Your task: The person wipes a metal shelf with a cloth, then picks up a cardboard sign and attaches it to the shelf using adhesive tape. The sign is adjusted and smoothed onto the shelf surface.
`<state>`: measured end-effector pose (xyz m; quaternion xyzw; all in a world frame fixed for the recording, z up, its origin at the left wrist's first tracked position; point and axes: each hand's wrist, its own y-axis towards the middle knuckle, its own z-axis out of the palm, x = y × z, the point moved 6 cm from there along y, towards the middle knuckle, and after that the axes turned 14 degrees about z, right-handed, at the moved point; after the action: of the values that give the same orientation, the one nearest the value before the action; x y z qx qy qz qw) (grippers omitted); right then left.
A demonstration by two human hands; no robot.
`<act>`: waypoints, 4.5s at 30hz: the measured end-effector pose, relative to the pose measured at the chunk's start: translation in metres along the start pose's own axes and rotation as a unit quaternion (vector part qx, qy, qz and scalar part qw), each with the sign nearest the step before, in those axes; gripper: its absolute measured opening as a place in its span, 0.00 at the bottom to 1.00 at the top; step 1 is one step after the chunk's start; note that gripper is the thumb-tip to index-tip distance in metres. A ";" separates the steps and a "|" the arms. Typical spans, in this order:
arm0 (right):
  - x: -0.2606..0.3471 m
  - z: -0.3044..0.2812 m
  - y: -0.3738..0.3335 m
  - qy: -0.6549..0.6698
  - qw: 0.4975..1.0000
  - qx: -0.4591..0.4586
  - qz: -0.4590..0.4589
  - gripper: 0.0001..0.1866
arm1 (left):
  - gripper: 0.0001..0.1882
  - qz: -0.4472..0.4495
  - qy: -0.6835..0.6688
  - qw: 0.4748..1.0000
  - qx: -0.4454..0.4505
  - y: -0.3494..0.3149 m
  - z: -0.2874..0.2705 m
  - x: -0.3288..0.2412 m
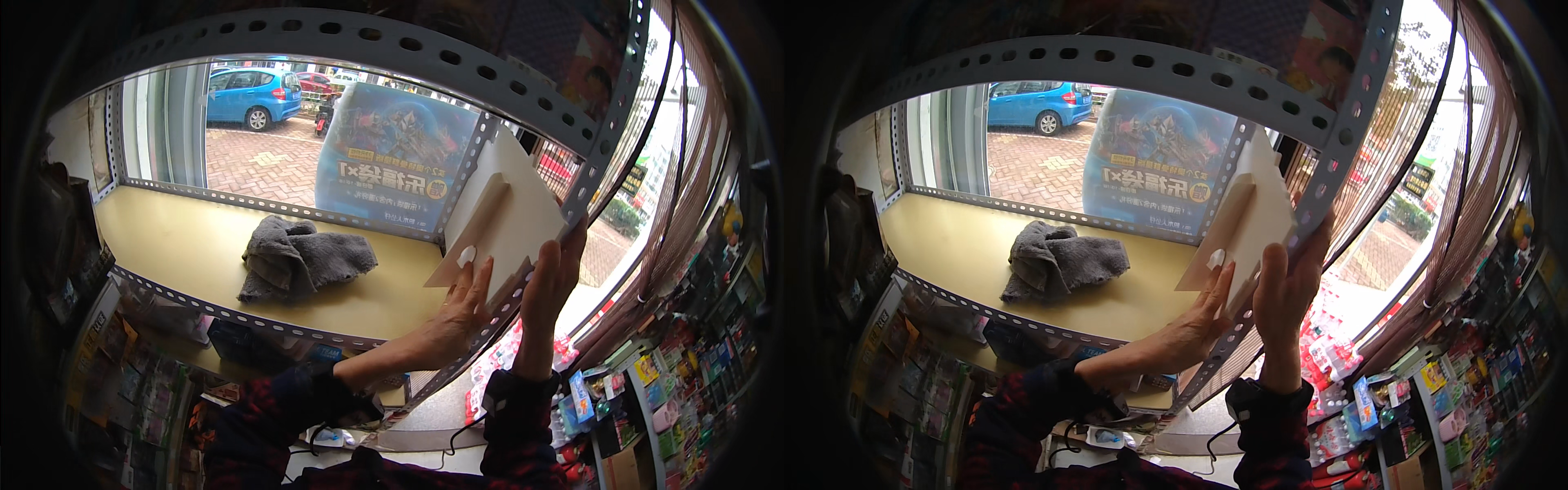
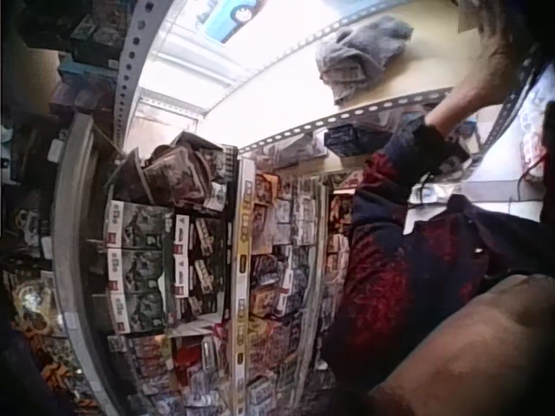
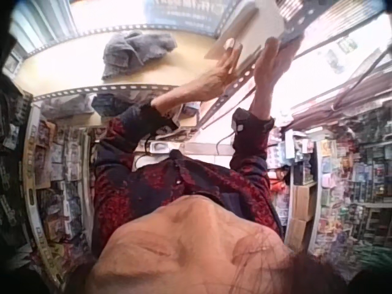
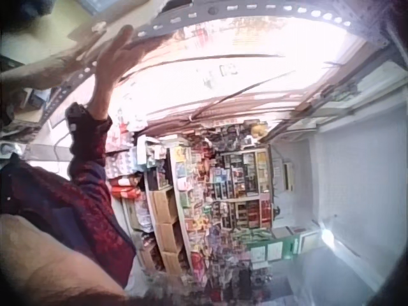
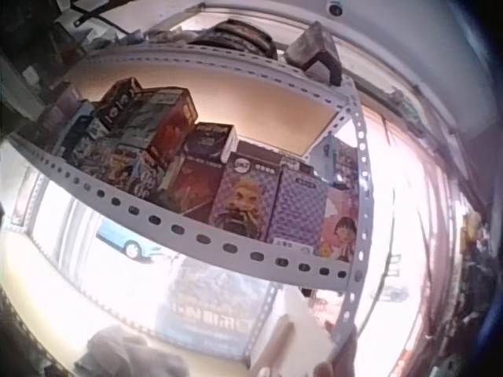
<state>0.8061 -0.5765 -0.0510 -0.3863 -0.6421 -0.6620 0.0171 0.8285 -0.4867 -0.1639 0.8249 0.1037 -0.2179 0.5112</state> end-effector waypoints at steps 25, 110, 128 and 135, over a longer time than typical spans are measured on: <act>0.035 0.025 -0.009 -0.400 0.873 -0.230 -0.159 0.24 | 0.44 -0.030 0.002 0.998 0.052 0.014 -0.012 -0.008; -0.044 0.025 -0.095 -0.201 0.927 -0.239 0.209 0.30 | 0.42 0.001 -0.016 0.971 0.238 0.061 -0.018 0.006; -0.049 0.030 -0.120 -0.266 0.921 -0.178 0.224 0.20 | 0.47 -0.035 -0.077 0.951 0.298 0.062 -0.021 0.003; -0.051 0.026 -0.121 -0.296 0.907 -0.189 0.231 0.14 | 0.38 -0.011 0.113 0.959 0.258 0.068 -0.056 -0.015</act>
<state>0.7921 -0.5573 -0.1827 -0.6980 -0.3732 -0.6037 -0.0947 0.8567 -0.4674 -0.0813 0.9469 0.1094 -0.1484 0.2633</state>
